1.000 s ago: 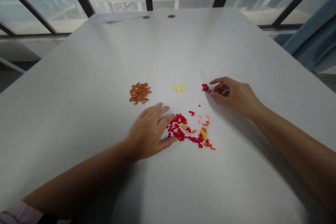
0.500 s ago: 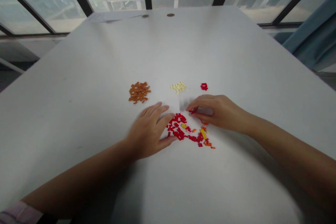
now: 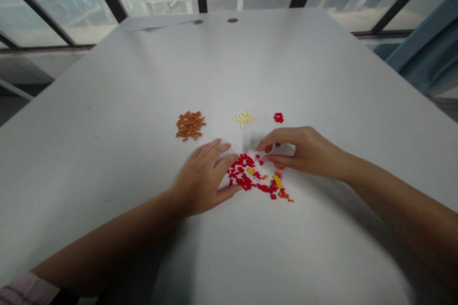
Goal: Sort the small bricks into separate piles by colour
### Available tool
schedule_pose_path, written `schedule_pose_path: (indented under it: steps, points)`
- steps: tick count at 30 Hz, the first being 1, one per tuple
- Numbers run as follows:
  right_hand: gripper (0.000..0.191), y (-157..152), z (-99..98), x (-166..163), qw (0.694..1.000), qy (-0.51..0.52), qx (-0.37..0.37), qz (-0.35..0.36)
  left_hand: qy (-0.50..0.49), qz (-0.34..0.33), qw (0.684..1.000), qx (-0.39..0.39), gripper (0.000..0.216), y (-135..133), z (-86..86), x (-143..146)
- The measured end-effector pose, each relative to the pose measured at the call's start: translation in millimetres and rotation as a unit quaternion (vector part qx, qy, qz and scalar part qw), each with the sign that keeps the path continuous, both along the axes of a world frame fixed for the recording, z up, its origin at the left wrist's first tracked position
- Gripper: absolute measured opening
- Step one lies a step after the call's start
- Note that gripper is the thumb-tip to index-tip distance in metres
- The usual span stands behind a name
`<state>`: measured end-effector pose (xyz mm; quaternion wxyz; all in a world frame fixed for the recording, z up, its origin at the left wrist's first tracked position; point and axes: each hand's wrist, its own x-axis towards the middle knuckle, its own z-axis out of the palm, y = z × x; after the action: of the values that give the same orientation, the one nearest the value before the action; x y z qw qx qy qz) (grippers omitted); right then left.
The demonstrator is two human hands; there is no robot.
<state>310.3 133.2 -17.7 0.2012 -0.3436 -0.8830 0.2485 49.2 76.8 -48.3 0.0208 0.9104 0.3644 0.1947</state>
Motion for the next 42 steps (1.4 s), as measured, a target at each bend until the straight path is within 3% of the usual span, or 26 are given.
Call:
schedule_pose_path:
  steps: [4, 7, 15, 20, 27, 32, 42]
  points:
    - [0.019, 9, -1.1, 10, 0.991, -0.012, 0.051, -0.121, -0.001, -0.001, 1.0, -0.006, 0.049, 0, 0.1, -1]
    - [0.019, 12, -6.7, 12, 0.989, -0.034, 0.042, -0.138, 0.003, 0.001, 1.0, -0.013, 0.049, 0, -0.1, -1]
    - [0.02, 5, -7.2, 3, 0.995, -0.039, 0.011, -0.091, -0.003, 0.001, 1.0, -0.007, 0.049, 0, -0.5, 0]
    - [0.022, -4, 2.7, -4, 0.998, -0.045, -0.037, -0.015, -0.007, 0.004, 1.0, -0.016, 0.049, 0, -0.2, 0]
    - [0.022, -18, 5.2, -19, 0.999, -0.001, 0.047, 0.02, -0.006, 0.003, 1.0, -0.016, 0.049, 0, 1.0, 0]
    - [0.017, -22, -1.5, -24, 0.994, -0.021, 0.053, 0.097, -0.025, 0.004, 1.0, -0.004, 0.047, 0, -0.4, 0]
    - [0.011, -27, 8.0, -23, 0.991, -0.025, 0.049, 0.121, -0.008, 0.006, 1.0, -0.003, 0.045, 0, 1.0, 1]
